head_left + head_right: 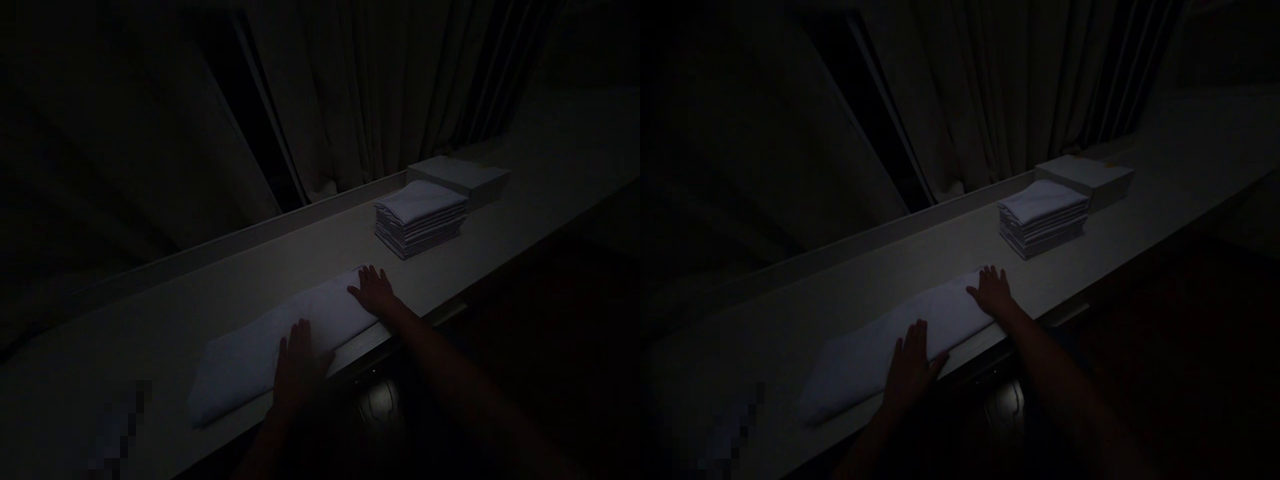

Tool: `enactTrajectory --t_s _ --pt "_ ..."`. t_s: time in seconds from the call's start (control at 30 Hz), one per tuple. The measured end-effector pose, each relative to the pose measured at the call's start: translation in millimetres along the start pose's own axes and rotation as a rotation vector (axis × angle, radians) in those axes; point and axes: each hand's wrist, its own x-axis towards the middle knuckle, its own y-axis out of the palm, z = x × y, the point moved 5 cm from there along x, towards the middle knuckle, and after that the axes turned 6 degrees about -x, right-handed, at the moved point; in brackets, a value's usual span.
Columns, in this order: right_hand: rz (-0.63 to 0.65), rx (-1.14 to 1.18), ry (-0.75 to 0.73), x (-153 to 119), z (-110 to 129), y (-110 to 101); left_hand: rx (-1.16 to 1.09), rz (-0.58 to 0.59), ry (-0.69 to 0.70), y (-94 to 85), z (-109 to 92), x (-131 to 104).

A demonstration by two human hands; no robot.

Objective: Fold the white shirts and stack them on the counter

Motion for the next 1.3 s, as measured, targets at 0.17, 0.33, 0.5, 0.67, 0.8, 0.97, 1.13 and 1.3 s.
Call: enactTrajectory --t_s 0.17,0.33,0.5,0.67,0.8,0.97,1.13,1.3 --pt "0.003 0.005 0.066 16 -6 4 0.001 -0.005 0.004 -2.0 -2 0" --pt "-0.109 -0.010 0.015 9 8 -14 -0.015 0.016 -0.013 -4.8 -4 -1" --pt "-0.150 0.047 -0.271 -26 76 -22 -0.016 0.033 -0.014 -3.5 -3 -1" --pt "-0.070 0.079 -0.497 -57 123 1 0.000 0.038 0.000 -2.3 -3 -2" --pt "-0.084 0.082 -0.492 -55 124 6 -0.006 0.047 -0.013 -2.9 -3 -2" --pt "-0.091 0.089 -0.471 -53 122 3 -0.016 0.038 -0.019 -1.8 -4 -2" --pt "-0.074 0.115 -0.437 -49 119 5 -0.056 0.067 -0.053 -2.8 1 0" --pt "-0.030 0.112 -0.391 -41 115 11 -0.058 0.147 -0.076 -9.3 19 28"
